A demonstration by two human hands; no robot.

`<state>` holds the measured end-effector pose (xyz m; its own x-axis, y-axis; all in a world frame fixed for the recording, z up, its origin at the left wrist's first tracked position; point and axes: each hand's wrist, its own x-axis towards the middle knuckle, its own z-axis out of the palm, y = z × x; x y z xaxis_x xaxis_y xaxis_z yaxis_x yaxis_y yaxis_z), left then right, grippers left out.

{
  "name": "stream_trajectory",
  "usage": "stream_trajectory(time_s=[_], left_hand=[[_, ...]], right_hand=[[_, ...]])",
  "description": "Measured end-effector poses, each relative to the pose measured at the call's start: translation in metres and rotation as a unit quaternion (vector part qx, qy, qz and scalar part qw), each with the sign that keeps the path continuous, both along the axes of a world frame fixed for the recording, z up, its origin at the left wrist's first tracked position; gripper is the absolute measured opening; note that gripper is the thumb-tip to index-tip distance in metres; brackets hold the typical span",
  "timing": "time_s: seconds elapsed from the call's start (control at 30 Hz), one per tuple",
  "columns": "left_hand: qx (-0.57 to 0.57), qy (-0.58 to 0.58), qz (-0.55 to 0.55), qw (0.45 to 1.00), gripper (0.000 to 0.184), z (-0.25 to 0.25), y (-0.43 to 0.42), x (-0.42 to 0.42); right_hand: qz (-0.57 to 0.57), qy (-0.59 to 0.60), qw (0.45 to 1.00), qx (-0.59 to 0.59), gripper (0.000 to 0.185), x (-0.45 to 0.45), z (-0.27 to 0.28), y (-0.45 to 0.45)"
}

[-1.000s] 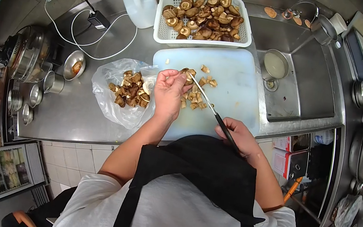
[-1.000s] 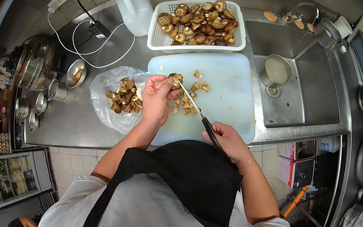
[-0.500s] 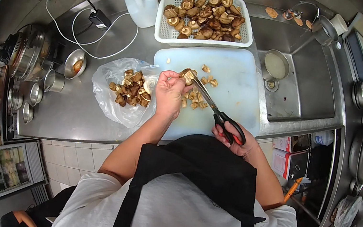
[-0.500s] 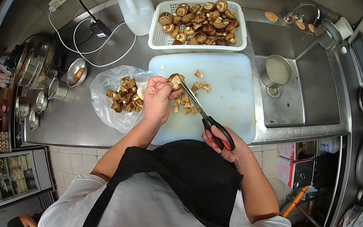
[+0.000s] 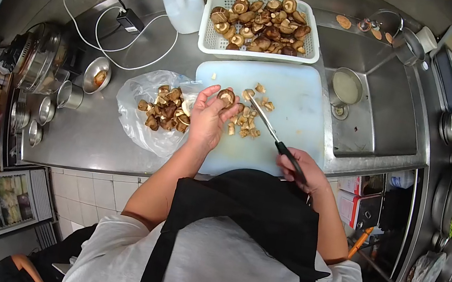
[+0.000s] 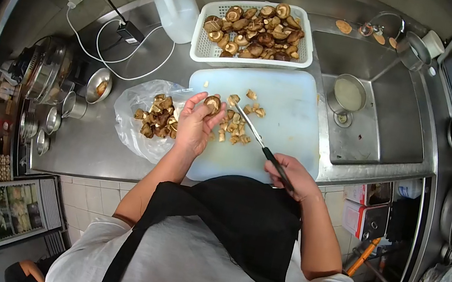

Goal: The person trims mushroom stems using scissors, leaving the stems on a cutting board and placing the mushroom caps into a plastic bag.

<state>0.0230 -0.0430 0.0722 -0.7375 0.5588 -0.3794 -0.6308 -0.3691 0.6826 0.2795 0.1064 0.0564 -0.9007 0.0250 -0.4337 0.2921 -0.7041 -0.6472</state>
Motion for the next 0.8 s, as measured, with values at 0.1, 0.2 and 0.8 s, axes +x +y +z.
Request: stream_trajectory(time_s=[0.1, 0.2, 0.8], left_hand=[[-0.022, 0.044, 0.009, 0.999, 0.029, -0.003, -0.010, -0.010], [-0.041, 0.065, 0.016, 0.997, 0.027, -0.001, -0.016, -0.018], [-0.038, 0.022, 0.179, 0.983, 0.026, 0.014, -0.070, -0.026]], right_hand=[[0.074, -0.212, 0.851, 0.474, 0.054, -0.007, 0.041, -0.004], [0.061, -0.213, 0.631, 0.743, 0.066, -0.007, 0.046, -0.009], [0.189, -0.037, 0.826, 0.529, 0.058, -0.091, 0.045, -0.041]])
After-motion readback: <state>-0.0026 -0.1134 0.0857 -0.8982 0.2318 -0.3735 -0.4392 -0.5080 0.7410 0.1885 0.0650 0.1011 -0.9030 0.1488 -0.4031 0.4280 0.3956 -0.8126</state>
